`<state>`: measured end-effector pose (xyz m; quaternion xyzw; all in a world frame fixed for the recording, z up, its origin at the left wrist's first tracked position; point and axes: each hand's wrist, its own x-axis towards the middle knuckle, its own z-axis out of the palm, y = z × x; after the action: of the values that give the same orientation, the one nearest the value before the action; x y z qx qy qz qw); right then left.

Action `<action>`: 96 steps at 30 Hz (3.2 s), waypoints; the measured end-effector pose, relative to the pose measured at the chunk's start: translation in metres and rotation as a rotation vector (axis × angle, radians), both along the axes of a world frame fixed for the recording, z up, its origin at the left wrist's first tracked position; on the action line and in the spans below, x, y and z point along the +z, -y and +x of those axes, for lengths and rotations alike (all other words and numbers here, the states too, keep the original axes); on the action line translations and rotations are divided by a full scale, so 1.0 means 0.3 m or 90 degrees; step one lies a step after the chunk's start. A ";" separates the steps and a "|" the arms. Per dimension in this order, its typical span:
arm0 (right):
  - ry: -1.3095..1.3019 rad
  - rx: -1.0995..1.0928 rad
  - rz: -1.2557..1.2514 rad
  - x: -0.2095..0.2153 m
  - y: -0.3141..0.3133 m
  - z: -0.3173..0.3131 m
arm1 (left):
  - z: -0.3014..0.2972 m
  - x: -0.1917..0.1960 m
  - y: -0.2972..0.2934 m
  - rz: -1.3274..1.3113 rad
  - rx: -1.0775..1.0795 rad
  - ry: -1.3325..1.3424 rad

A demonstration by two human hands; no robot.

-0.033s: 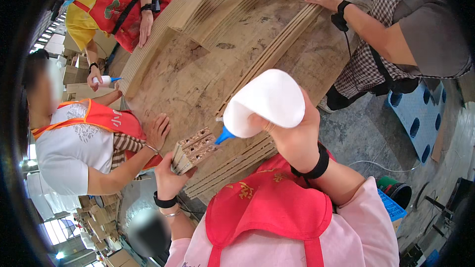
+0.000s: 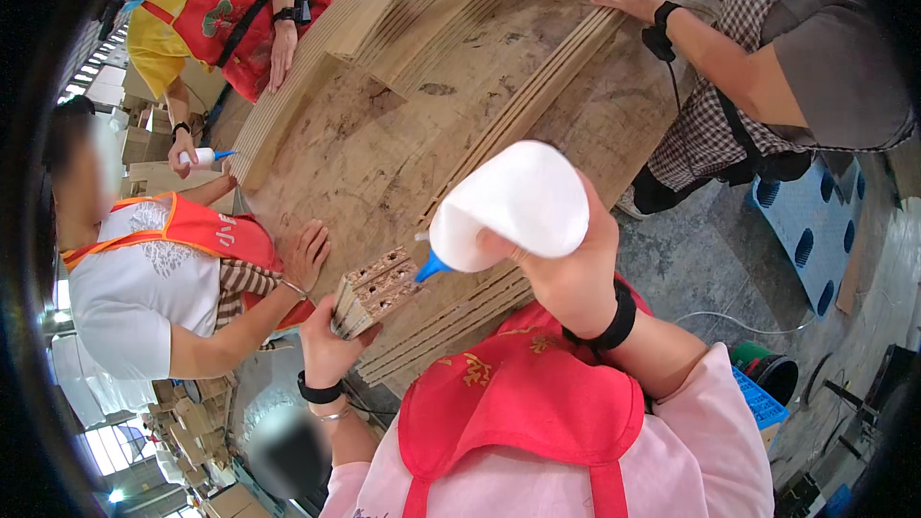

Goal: Applying wood glue to small slats and assembling them into a larger wooden furniture panel.

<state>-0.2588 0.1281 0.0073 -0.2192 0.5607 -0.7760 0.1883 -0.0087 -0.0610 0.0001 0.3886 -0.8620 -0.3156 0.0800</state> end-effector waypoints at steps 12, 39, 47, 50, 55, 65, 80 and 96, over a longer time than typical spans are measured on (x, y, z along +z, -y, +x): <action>-0.273 -0.026 0.122 0.036 -0.031 -0.013 | -0.022 -0.011 0.015 -0.015 -0.038 -0.019; 0.539 0.024 0.070 -0.232 -0.192 -0.194 | -0.146 -0.200 -0.024 -0.021 -0.205 0.239; 0.553 0.042 0.054 -0.235 -0.145 -0.180 | -0.062 -0.239 -0.037 0.049 -0.226 0.102; 0.560 0.089 0.060 -0.279 -0.138 -0.192 | -0.043 -0.177 -0.118 -0.002 -0.238 0.104; 0.578 0.116 0.069 -0.276 -0.099 -0.192 | 0.003 -0.247 -0.219 -0.344 -0.251 0.275; 0.573 0.162 0.120 -0.207 0.033 -0.183 | -0.027 -0.282 -0.240 -0.260 -0.107 0.141; 0.484 0.451 0.310 -0.118 0.548 -0.263 | -0.278 -0.318 -0.267 -0.296 -0.141 0.150; 0.445 0.637 0.594 -0.390 1.099 -0.084 | -0.223 -0.300 -0.256 -0.199 -0.109 0.139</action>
<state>-0.2839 -0.2014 -0.1097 -0.0869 0.5720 -0.3060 0.7561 -0.0757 0.0158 -0.0898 0.3290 -0.9338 -0.1395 0.0181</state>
